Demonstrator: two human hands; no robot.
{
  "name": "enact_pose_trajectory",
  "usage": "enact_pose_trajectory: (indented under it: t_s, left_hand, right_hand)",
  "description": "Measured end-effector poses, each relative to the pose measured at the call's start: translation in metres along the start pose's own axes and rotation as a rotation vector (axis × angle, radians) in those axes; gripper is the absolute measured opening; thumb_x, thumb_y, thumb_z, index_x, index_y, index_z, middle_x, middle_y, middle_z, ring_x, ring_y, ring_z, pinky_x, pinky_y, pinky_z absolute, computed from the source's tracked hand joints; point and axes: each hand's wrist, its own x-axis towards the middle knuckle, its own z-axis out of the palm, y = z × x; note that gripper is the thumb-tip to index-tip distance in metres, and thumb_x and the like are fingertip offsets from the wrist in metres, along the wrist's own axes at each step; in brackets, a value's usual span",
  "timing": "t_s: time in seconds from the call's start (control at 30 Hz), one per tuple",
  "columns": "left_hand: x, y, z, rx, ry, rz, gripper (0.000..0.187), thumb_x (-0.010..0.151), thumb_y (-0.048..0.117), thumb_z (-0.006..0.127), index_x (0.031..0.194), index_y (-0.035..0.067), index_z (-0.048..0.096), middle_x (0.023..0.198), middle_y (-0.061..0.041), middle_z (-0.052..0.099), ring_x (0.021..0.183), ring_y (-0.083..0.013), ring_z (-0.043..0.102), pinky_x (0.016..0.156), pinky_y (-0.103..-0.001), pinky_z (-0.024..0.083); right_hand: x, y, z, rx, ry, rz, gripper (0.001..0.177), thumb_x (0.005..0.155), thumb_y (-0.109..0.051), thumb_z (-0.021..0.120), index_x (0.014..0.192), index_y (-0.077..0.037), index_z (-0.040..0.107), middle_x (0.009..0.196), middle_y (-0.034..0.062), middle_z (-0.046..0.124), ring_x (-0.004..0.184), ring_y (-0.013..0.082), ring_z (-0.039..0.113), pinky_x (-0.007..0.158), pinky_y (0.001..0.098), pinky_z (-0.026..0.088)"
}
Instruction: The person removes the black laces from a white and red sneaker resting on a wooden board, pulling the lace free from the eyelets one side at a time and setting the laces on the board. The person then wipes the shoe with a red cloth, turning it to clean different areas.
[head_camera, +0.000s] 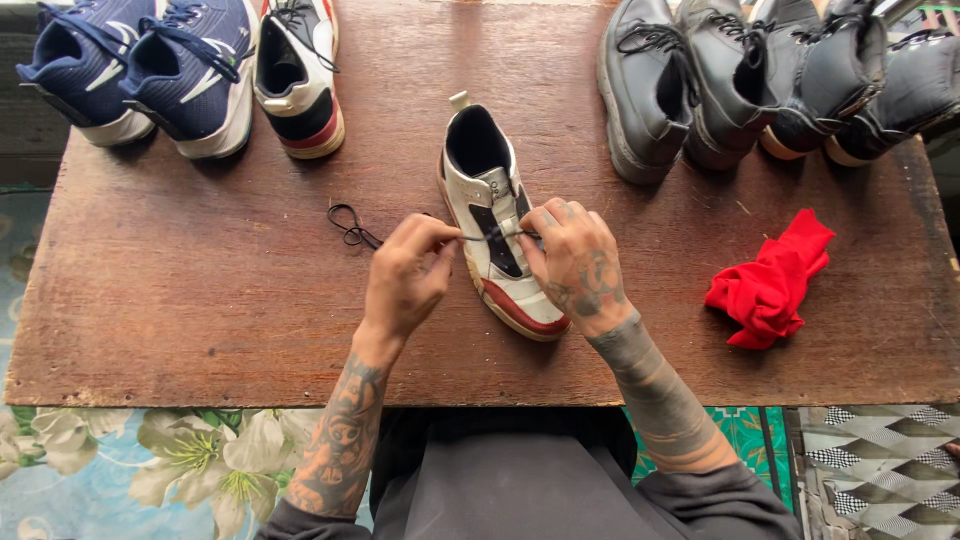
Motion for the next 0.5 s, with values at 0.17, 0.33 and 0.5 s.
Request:
enact_pose_trajectory:
  t_s: [0.17, 0.33, 0.5]
  left_hand:
    - [-0.006, -0.006, -0.044, 0.020, 0.221, -0.050, 0.009, 0.095, 0.002, 0.073, 0.103, 0.002, 0.071, 0.094, -0.006, 0.068, 0.075, -0.0119, 0.064, 0.065, -0.025, 0.053]
    - [-0.019, -0.018, -0.086, 0.079, 0.392, -0.148, 0.006, 0.097, 0.005, 0.074, 0.103, 0.003, 0.075, 0.090, -0.005, 0.069, 0.073, -0.0120, 0.064, 0.063, -0.025, 0.052]
    - [-0.039, -0.026, -0.117, 0.104, 0.525, -0.205, 0.007, 0.100, 0.008, 0.072, 0.105, 0.003, 0.073, 0.094, -0.006, 0.070, 0.081, -0.0133, 0.068, 0.073, -0.026, 0.056]
  right_hand:
    - [0.022, -0.034, 0.005, 0.273, 0.037, -0.075, 0.009, 0.093, -0.013, 0.071, 0.094, -0.005, 0.067, 0.087, 0.0080, 0.071, 0.078, 0.0250, 0.071, 0.071, 0.0373, 0.056]
    - [0.048, -0.080, 0.025, 0.436, -0.020, -0.186, 0.010, 0.100, -0.013, 0.065, 0.103, -0.004, 0.062, 0.084, 0.0099, 0.075, 0.074, 0.0217, 0.074, 0.065, 0.0333, 0.058]
    - [0.067, -0.116, 0.061, 0.668, -0.089, -0.205, 0.010, 0.106, -0.010, 0.058, 0.110, -0.002, 0.053, 0.087, 0.0130, 0.073, 0.075, 0.0240, 0.075, 0.064, 0.0341, 0.059]
